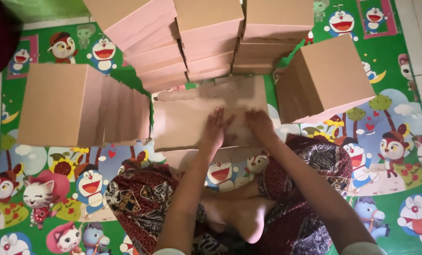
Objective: Folding flat cardboard templates into small boxes while sitting on the floor.
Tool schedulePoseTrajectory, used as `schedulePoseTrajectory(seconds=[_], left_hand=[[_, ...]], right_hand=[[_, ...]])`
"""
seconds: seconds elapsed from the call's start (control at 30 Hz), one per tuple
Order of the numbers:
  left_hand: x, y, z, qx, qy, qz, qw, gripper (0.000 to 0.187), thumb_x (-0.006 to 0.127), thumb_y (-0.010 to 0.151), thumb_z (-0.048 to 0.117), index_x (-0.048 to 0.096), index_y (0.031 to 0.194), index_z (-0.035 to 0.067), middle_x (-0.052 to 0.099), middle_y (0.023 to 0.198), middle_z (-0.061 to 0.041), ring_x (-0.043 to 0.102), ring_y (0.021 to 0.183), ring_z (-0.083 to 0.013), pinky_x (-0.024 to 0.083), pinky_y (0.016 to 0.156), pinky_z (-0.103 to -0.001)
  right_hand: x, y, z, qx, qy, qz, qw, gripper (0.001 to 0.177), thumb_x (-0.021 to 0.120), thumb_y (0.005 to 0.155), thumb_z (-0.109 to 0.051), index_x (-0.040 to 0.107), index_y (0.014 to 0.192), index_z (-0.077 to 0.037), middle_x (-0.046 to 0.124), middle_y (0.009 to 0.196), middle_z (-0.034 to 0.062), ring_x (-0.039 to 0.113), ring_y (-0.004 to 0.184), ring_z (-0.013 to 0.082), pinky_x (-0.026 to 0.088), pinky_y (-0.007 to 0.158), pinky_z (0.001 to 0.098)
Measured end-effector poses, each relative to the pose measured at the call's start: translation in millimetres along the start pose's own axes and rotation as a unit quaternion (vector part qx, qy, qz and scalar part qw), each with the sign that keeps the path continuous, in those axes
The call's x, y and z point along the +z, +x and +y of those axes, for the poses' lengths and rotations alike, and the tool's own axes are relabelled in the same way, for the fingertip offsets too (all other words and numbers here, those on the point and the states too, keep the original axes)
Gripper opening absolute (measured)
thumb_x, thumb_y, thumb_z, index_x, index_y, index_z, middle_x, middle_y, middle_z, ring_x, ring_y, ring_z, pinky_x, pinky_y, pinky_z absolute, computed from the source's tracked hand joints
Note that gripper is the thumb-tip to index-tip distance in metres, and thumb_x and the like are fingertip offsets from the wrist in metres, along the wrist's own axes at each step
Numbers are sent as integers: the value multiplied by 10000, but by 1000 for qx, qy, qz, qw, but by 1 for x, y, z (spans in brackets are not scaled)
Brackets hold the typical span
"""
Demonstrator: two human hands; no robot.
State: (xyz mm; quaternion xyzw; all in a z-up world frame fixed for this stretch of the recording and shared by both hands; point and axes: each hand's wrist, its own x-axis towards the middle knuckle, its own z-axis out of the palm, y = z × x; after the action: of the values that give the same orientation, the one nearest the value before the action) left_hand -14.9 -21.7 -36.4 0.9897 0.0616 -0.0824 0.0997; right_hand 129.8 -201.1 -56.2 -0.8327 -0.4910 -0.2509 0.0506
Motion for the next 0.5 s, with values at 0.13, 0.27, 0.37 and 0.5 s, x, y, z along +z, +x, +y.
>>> schedulePoseTrajectory(seconds=[0.13, 0.27, 0.37, 0.5], left_hand=[[5, 21, 20, -82, -12, -12, 996, 932, 620, 787, 783, 332, 1589, 404, 253, 1678, -212, 221, 1560, -406, 200, 1238, -595], [4, 19, 51, -146, 81, -76, 983, 870, 697, 903, 415, 223, 1631, 377, 214, 1689, -227, 176, 1562, -448, 243, 1214, -568], [-10, 14, 50, -147, 31, -59, 987, 934, 738, 839, 341, 243, 1632, 342, 176, 1697, -235, 173, 1562, -456, 240, 1213, -574], [-28, -1, 18, -133, 12, -50, 990, 905, 759, 803, 410, 333, 1596, 312, 363, 1618, -184, 346, 1505, -373, 229, 1201, -582]], right_hand=[[-33, 3, -3, 84, 64, -328, 939, 749, 727, 851, -229, 441, 1542, -211, 527, 1514, 124, 523, 1383, 350, 511, 1075, 484], [-58, 51, -41, 175, 49, -380, 907, 542, 682, 817, -361, 625, 1337, -218, 667, 1226, 182, 648, 1163, 435, 525, 925, 536], [8, 29, -31, 151, 67, -446, 879, 968, 818, 757, -200, 337, 1594, -275, 488, 1495, 347, 467, 1362, 568, 355, 1100, 597], [-50, 44, -39, 161, 55, -403, 899, 881, 848, 704, -143, 462, 1495, -159, 593, 1362, 277, 586, 1264, 478, 448, 1052, 519]])
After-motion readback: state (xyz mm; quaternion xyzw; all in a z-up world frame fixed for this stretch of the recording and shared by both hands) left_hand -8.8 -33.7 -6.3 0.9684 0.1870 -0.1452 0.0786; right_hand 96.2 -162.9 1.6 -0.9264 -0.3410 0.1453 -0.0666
